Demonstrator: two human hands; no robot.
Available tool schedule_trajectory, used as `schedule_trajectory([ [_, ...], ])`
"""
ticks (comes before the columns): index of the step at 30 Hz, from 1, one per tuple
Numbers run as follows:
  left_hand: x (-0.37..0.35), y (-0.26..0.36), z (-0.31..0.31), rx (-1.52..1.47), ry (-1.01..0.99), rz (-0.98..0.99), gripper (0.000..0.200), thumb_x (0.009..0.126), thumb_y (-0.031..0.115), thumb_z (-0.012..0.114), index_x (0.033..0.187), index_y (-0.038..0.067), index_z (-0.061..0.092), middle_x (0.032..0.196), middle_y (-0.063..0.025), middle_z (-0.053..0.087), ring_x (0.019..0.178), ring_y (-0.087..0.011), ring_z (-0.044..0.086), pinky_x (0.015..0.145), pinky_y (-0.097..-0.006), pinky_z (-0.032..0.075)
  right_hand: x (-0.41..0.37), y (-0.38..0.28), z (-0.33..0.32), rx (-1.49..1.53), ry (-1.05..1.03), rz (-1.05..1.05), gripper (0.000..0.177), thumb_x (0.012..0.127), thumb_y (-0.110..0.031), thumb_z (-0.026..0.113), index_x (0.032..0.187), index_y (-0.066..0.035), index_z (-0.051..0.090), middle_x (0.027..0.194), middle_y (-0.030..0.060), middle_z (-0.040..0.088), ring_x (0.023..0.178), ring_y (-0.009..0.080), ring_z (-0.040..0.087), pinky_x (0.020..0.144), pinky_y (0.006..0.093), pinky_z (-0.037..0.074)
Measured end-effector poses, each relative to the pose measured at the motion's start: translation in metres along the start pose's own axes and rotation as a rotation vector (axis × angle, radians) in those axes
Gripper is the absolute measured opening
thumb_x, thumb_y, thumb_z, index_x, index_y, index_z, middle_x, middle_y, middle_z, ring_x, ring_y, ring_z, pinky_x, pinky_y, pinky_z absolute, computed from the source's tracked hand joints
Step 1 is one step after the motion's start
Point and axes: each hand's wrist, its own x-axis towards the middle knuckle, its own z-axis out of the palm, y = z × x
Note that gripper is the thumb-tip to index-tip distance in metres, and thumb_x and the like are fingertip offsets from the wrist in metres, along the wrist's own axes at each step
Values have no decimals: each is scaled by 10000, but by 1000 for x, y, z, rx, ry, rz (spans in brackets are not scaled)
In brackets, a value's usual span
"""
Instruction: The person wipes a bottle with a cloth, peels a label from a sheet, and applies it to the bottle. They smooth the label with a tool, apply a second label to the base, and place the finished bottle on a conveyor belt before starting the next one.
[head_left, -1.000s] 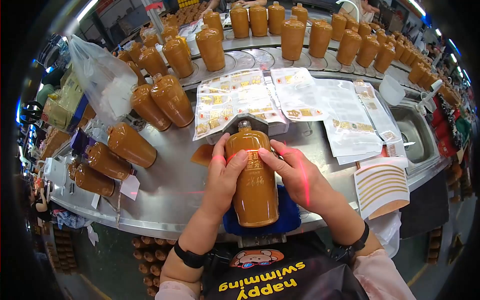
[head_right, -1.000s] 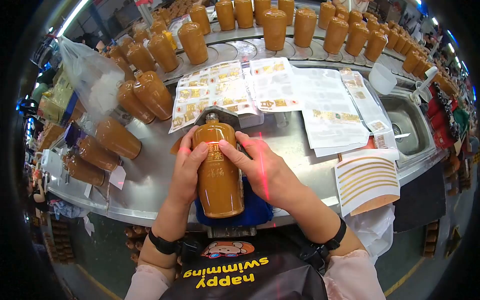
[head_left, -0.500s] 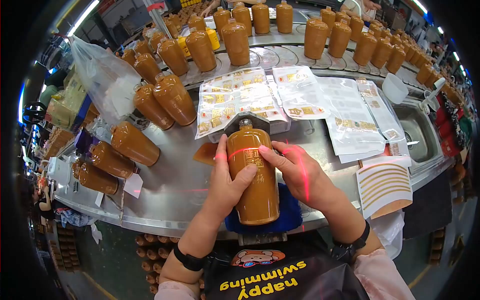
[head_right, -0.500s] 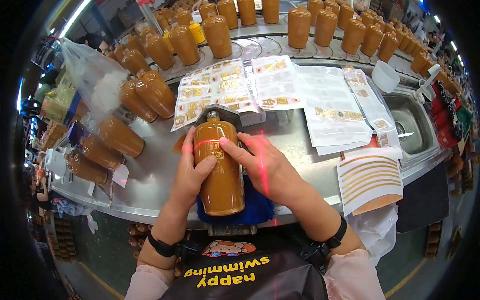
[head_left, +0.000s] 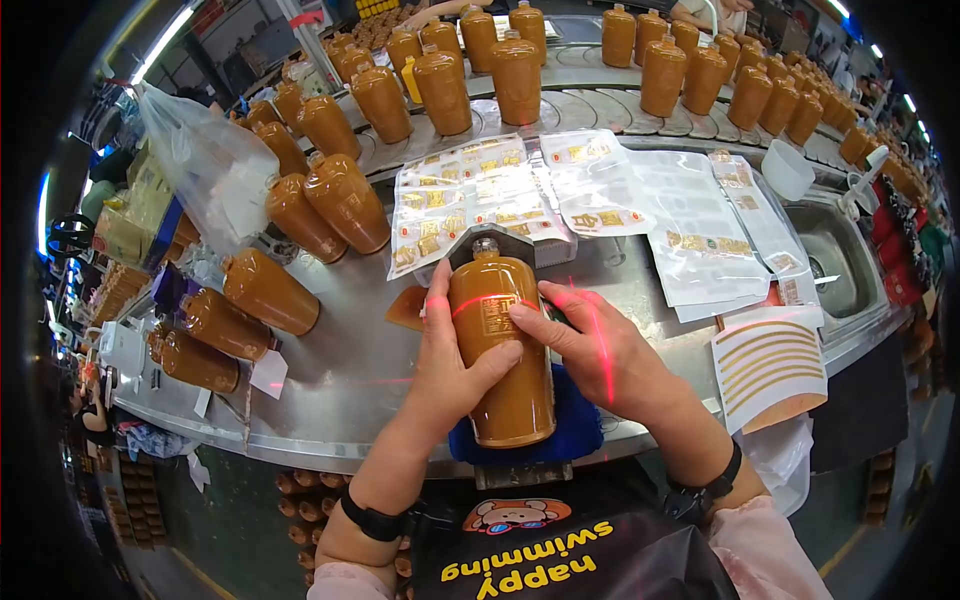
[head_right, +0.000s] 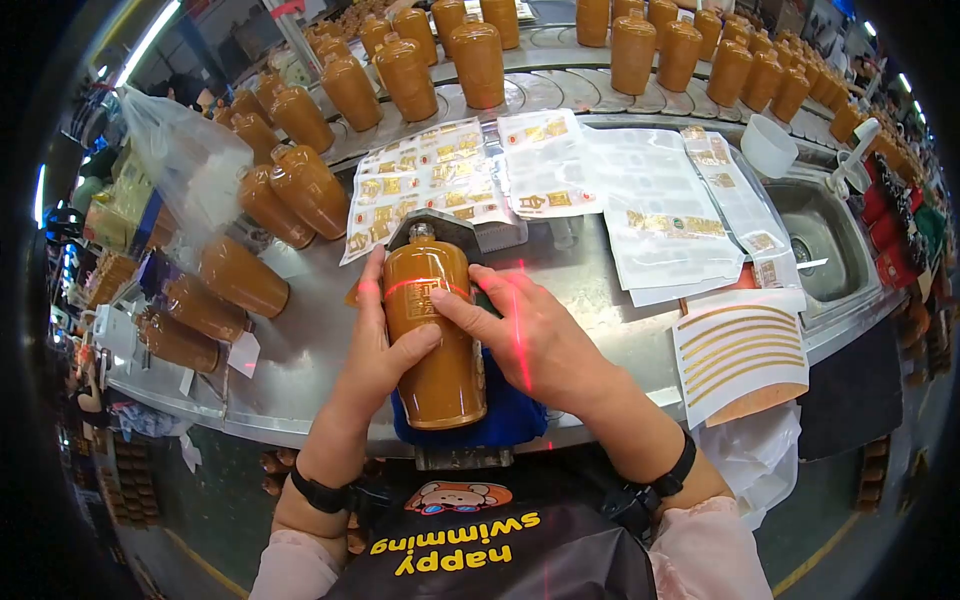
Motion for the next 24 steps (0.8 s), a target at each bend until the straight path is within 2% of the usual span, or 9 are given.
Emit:
schedule_trajectory([
  [3, 9, 11, 1, 106, 41, 22, 970, 770, 307, 748, 1475, -67, 196, 1358, -285, 436, 1254, -368, 470, 1057, -424, 386, -6, 1, 3, 159, 131, 105, 700, 763, 89, 600, 1429, -64, 449, 1206, 240, 579, 1039, 382, 583, 923, 429, 489],
  [5, 20, 19, 5, 244, 79, 58, 900, 765, 305, 751, 1437, -68, 283, 1302, -280, 491, 1220, -372, 490, 1033, -421, 404, -6, 0, 1, 171, 144, 168, 654, 796, 100, 597, 1414, -52, 446, 1181, 221, 606, 1011, 357, 615, 886, 399, 509],
  [9, 33, 22, 6, 285, 83, 19, 723, 769, 292, 748, 1311, -68, 433, 1216, -263, 555, 1142, -351, 535, 979, -407, 436, -10, 5, 2, 204, 236, 237, 528, 840, 98, 591, 1338, -29, 467, 1095, 189, 645, 896, 324, 653, 770, 365, 525],
  [12, 38, 20, 4, 213, 90, -42, 635, 795, 290, 734, 1255, -63, 476, 1210, -250, 562, 1108, -319, 554, 967, -391, 441, -6, -4, -15, 421, 87, 531, 380, 827, 68, 602, 1185, -34, 526, 1024, 174, 645, 915, 351, 619, 747, 407, 514],
  [15, 37, 14, 2, 76, 113, -63, 564, 862, 293, 690, 1254, -54, 478, 1207, -222, 567, 1079, -270, 568, 951, -361, 446, 14, -6, -24, 320, -13, 468, 246, 820, -11, 654, 1033, -65, 544, 933, 120, 631, 885, 318, 623, 724, 398, 498],
  [18, 27, -8, 2, -134, 162, -11, 537, 951, 307, 606, 1322, -41, 432, 1196, -175, 578, 1068, -213, 567, 927, -331, 454, 47, 5, -15, -13, 173, -74, 209, 787, -109, 707, 937, -88, 564, 826, 90, 575, 855, 280, 623, 711, 393, 476],
  [19, 15, -8, 2, -182, 182, 17, 530, 977, 308, 572, 1347, -35, 411, 1199, -159, 577, 1062, -195, 567, 917, -321, 458, 50, 3, -18, -94, 84, -157, 218, 750, -98, 748, 927, -94, 621, 837, 57, 579, 804, 274, 605, 706, 394, 446],
  [22, -21, -5, 1, -276, 129, 66, 593, 1031, 324, 483, 1472, -18, 283, 1280, -136, 534, 1066, -143, 555, 900, -283, 456, 55, -25, -43, 202, -294, -232, 215, 748, -116, 750, 930, -110, 634, 877, 45, 598, 841, 258, 619, 707, 386, 453],
  [24, -44, -9, 5, -358, 110, 49, 626, 1034, 337, 478, 1499, -15, 253, 1327, -144, 505, 1063, -133, 552, 901, -270, 449, 73, -2, -32, 396, -497, -186, 170, 804, -156, 729, 950, -103, 660, 877, 120, 644, 828, 292, 654, 711, 408, 498],
])
